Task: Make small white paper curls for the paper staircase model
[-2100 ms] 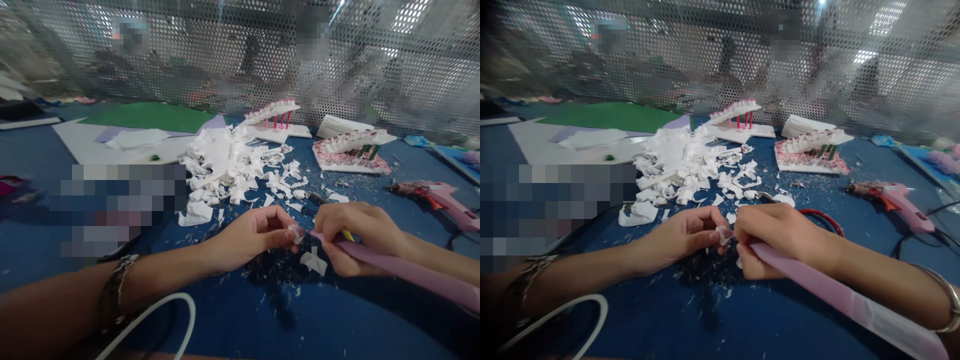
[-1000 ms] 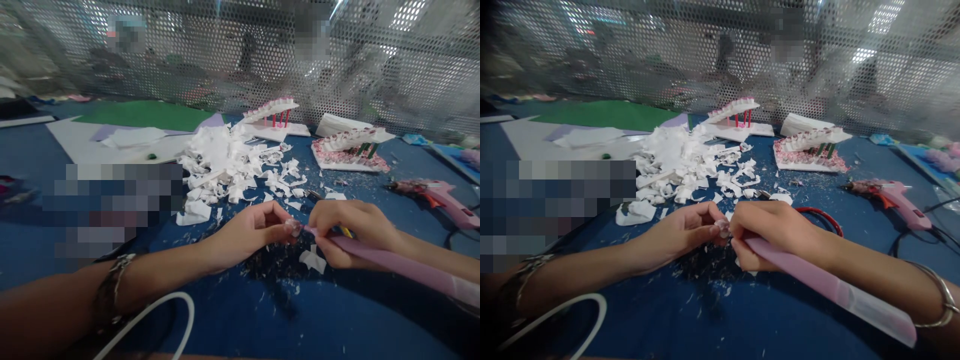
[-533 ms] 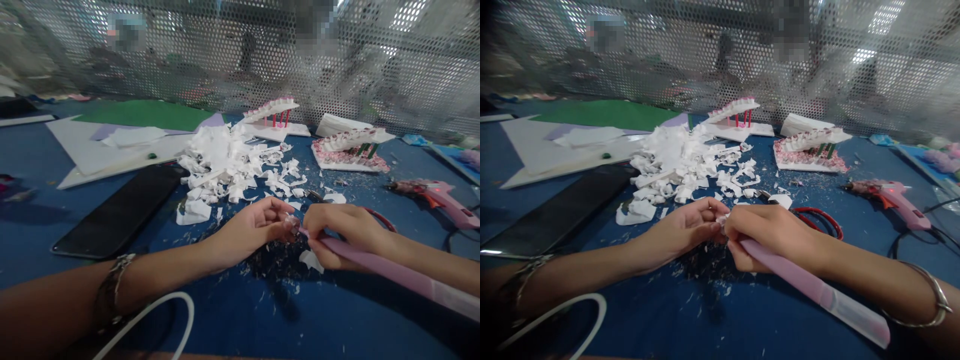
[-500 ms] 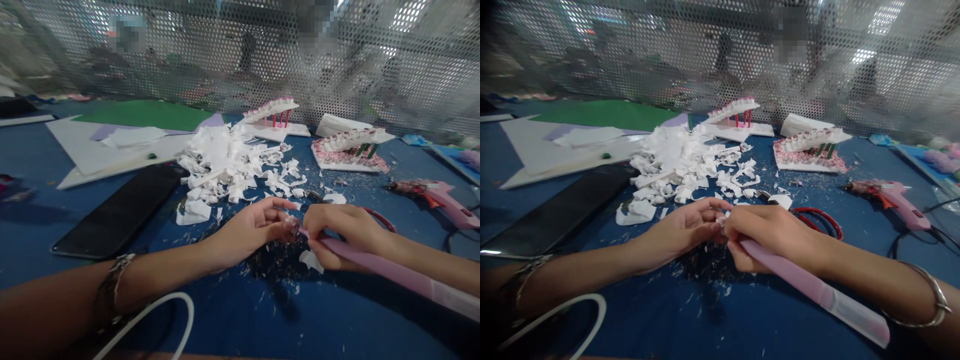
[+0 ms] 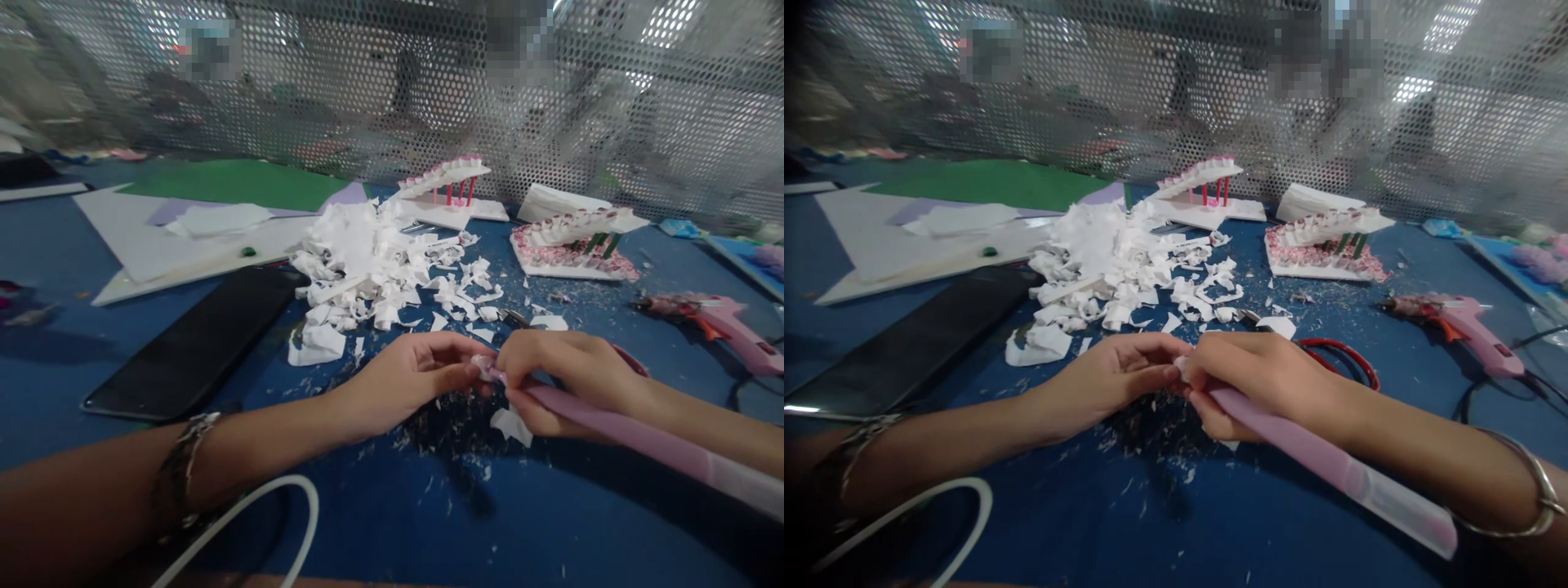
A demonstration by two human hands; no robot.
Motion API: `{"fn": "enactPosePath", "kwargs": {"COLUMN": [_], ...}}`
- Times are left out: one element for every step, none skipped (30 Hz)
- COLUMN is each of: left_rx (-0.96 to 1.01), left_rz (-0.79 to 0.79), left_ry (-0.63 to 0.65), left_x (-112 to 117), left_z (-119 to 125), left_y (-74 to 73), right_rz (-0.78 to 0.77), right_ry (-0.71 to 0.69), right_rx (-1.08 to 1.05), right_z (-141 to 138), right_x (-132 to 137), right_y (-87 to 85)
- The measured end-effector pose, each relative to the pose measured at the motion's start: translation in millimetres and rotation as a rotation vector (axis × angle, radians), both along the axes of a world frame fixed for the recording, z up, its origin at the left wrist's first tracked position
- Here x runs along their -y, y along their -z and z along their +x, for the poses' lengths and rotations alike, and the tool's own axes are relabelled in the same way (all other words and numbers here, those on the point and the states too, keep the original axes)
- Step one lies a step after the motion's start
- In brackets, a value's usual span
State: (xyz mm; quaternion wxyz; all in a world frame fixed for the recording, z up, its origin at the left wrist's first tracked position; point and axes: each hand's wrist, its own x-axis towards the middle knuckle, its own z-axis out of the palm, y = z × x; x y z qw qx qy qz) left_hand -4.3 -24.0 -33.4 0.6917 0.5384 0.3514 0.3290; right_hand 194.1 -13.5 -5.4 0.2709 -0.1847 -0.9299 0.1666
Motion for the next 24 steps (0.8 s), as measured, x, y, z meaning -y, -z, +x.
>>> {"fn": "enactPosePath", "kwargs": {"left_rx": [0.017, 0.03, 0.039, 0.043, 0.043, 0.042, 0.041, 0.044, 0.047, 0.049, 0.052, 0.052, 0.051, 0.048, 0.046, 0.044, 0.038, 0.029, 0.021, 0.014, 0.011, 0.01, 0.011, 0.015], "left_rz": [-0.008, -0.014, -0.021, -0.03, -0.039, -0.046, -0.05, -0.05, -0.049, -0.047, -0.045, -0.044, -0.044, -0.041, -0.037, -0.031, -0.025, -0.019, -0.017, -0.02, -0.024, -0.029, -0.032, -0.03], "left_ry": [0.006, 0.012, 0.013, 0.013, 0.011, 0.012, 0.011, 0.009, 0.006, 0.006, 0.005, 0.006, 0.008, 0.013, 0.014, 0.016, 0.019, 0.023, 0.026, 0.027, 0.028, 0.026, 0.02, 0.015], "left_x": [0.1, 0.2, 0.3, 0.4, 0.5, 0.6, 0.6, 0.6, 0.6, 0.5, 0.5, 0.4, 0.4, 0.4, 0.4, 0.3, 0.3, 0.4, 0.5, 0.6, 0.8, 1.0, 1.2, 1.3], "left_z": [0.0, 0.0, 0.0, 0.0, 0.0, 0.0, 0.0, 0.1, 0.1, 0.0, 0.0, -0.1, -0.3, -0.5, -0.7, -0.9, -1.1, -1.2, -1.3, -1.2, -1.1, -0.9, -0.7, -0.5], "left_y": [-0.1, -0.1, -0.1, -0.1, -0.1, -0.1, -0.2, -0.3, -0.4, -0.5, -0.5, -0.4, -0.3, -0.1, 0.2, 0.4, 0.4, 0.4, 0.1, -0.3, -0.7, -1.2, -1.6, -1.9], "right_rz": [0.025, 0.052, 0.073, 0.076, 0.068, 0.057, 0.045, 0.04, 0.04, 0.043, 0.052, 0.066, 0.079, 0.087, 0.089, 0.091, 0.094, 0.097, 0.103, 0.114, 0.123, 0.126, 0.125, 0.123], "right_ry": [0.033, 0.061, 0.07, 0.053, 0.023, -0.007, -0.028, -0.027, -0.007, 0.019, 0.035, 0.032, 0.013, -0.013, -0.035, -0.04, -0.025, -0.002, 0.011, 0.006, -0.014, -0.036, -0.051, -0.044], "right_rx": [-0.004, -0.019, -0.047, -0.06, -0.055, -0.041, -0.021, 0.0, 0.016, 0.019, 0.002, -0.021, -0.029, -0.026, -0.01, 0.009, 0.024, 0.026, 0.007, -0.019, -0.028, -0.021, -0.004, 0.014], "right_z": [0.1, 0.3, 0.5, 0.6, 0.8, 1.1, 1.4, 1.7, 2.1, 2.5, 2.8, 3.1, 3.3, 3.4, 3.5, 3.5, 3.4, 3.3, 3.2, 2.9, 2.7, 2.5, 2.5, 2.5], "right_x": [0.0, 0.1, 0.1, 0.2, 0.3, 0.3, 0.3, 0.3, 0.3, 0.3, 0.3, 0.2, 0.1, -0.2, -0.5, -0.8, -1.2, -1.4, -1.6, -1.7, -1.8, -1.8, -1.8, -1.7], "right_y": [0.4, 0.7, 1.0, 1.3, 1.8, 2.2, 2.6, 2.8, 2.7, 2.5, 2.1, 1.7, 1.3, 1.2, 1.2, 1.3, 1.5, 1.7, 1.8, 2.0, 2.1, 2.2, 2.2, 2.3]}}
